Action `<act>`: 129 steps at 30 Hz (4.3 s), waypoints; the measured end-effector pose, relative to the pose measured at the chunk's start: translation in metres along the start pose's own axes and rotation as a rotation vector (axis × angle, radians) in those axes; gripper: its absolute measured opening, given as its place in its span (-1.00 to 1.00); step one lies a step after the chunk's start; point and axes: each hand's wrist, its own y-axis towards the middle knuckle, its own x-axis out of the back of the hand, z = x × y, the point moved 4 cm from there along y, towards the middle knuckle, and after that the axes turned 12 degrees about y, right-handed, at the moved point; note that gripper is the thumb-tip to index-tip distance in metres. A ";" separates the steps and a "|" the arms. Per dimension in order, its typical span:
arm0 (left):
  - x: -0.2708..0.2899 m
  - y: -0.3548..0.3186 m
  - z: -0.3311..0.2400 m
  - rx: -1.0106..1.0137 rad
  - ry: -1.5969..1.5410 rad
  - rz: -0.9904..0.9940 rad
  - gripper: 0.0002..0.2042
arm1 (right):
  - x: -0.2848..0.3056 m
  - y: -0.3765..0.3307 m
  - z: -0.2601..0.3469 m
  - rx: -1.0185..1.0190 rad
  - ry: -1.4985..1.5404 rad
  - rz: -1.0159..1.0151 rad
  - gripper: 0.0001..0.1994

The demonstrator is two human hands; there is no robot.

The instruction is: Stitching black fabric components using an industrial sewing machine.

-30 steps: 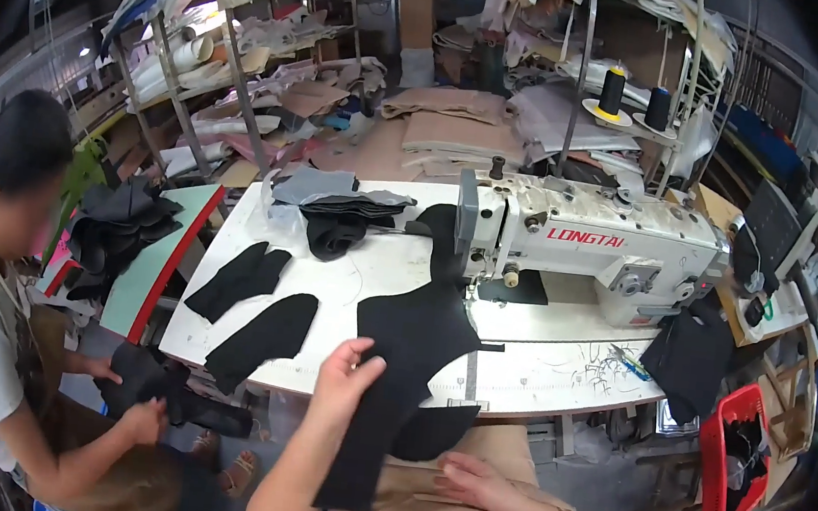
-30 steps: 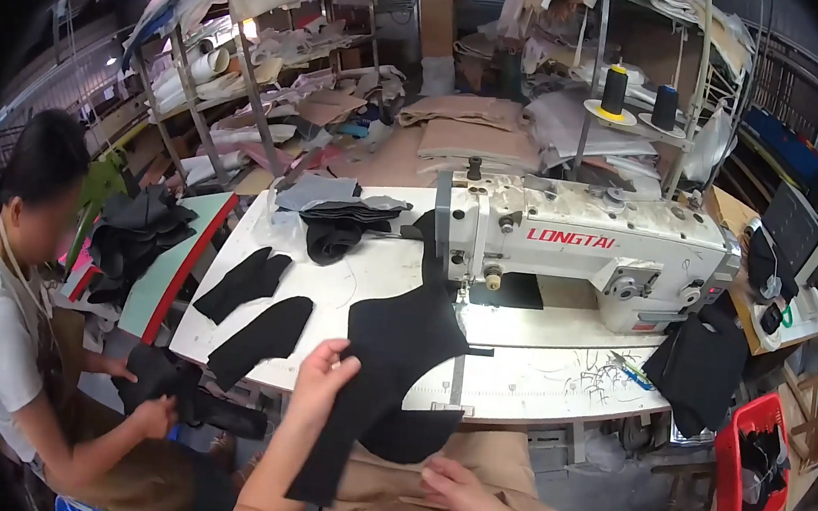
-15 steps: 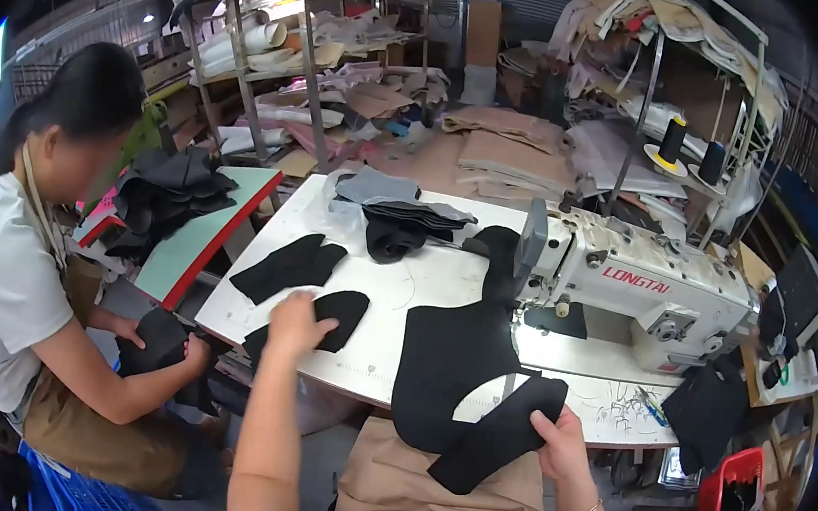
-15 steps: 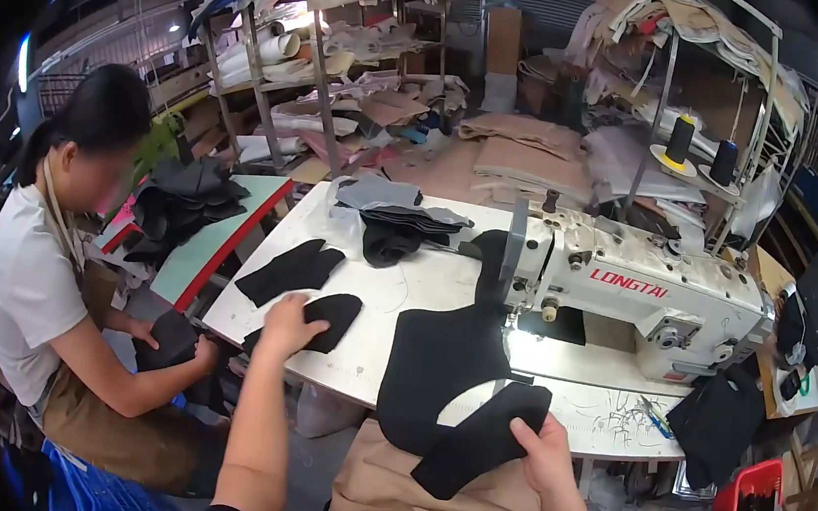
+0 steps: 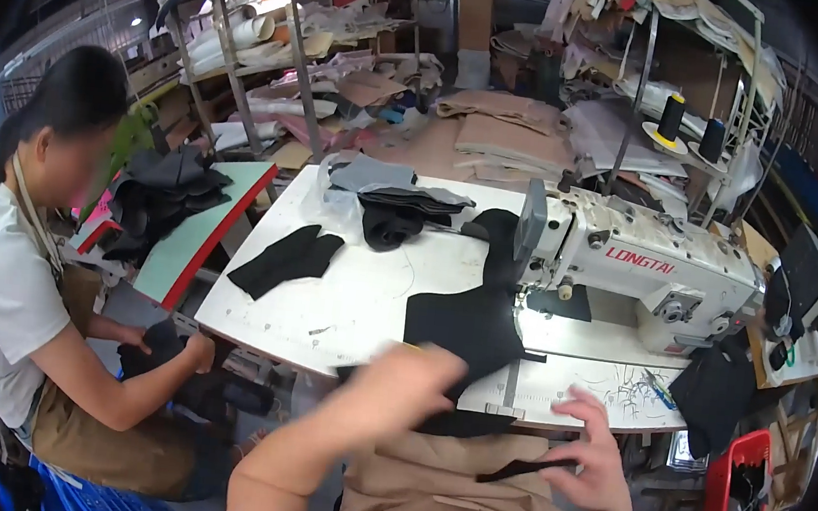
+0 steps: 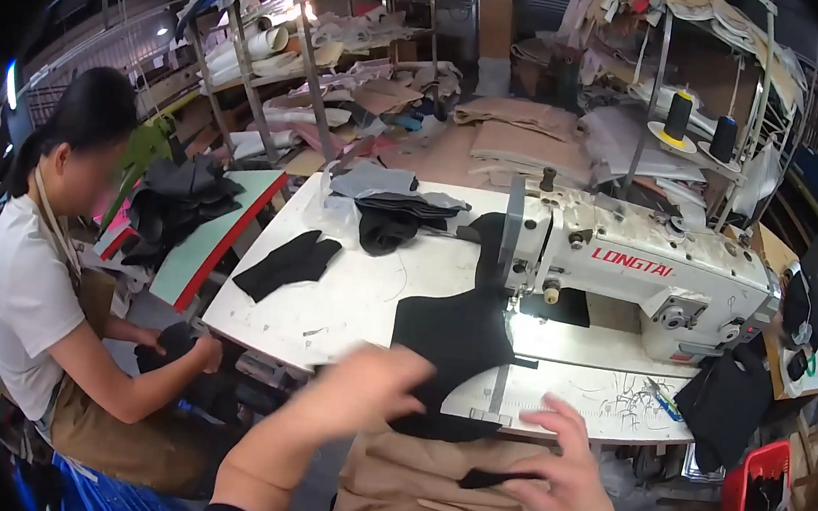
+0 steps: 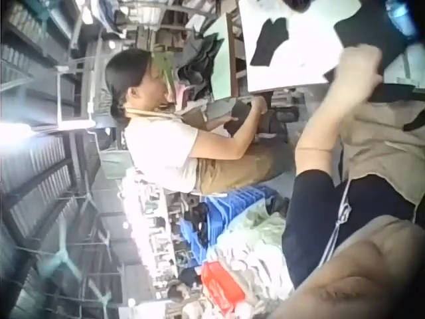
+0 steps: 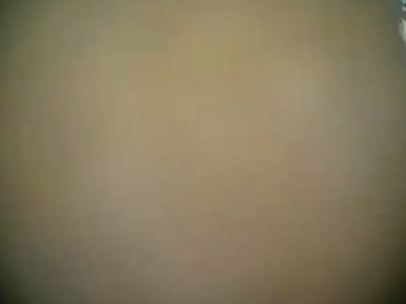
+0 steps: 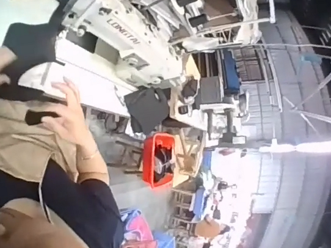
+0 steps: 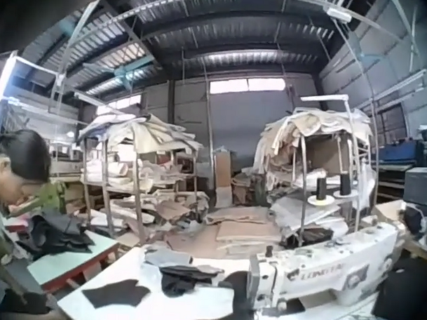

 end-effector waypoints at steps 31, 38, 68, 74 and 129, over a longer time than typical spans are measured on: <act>-0.101 0.042 -0.065 -0.631 -0.047 -0.719 -0.92 | 0.010 -0.039 -0.104 -0.273 1.347 -0.208 -0.68; -0.122 0.130 -0.143 -0.576 0.071 -0.419 -0.75 | 0.085 -0.098 -0.112 -0.352 0.937 -0.722 -0.69; -0.189 0.148 -0.193 -0.366 -0.051 -0.105 -0.30 | 0.398 -0.173 -0.111 -0.545 0.012 -1.223 -0.29; -0.155 0.124 -0.178 -0.325 -0.124 -0.208 -0.30 | 0.381 -0.070 0.067 -0.598 -1.032 -0.770 -0.37; -0.145 0.103 -0.068 -0.036 -0.730 0.288 -0.45 | 0.136 -0.071 -0.150 -0.675 -0.424 -0.671 -0.44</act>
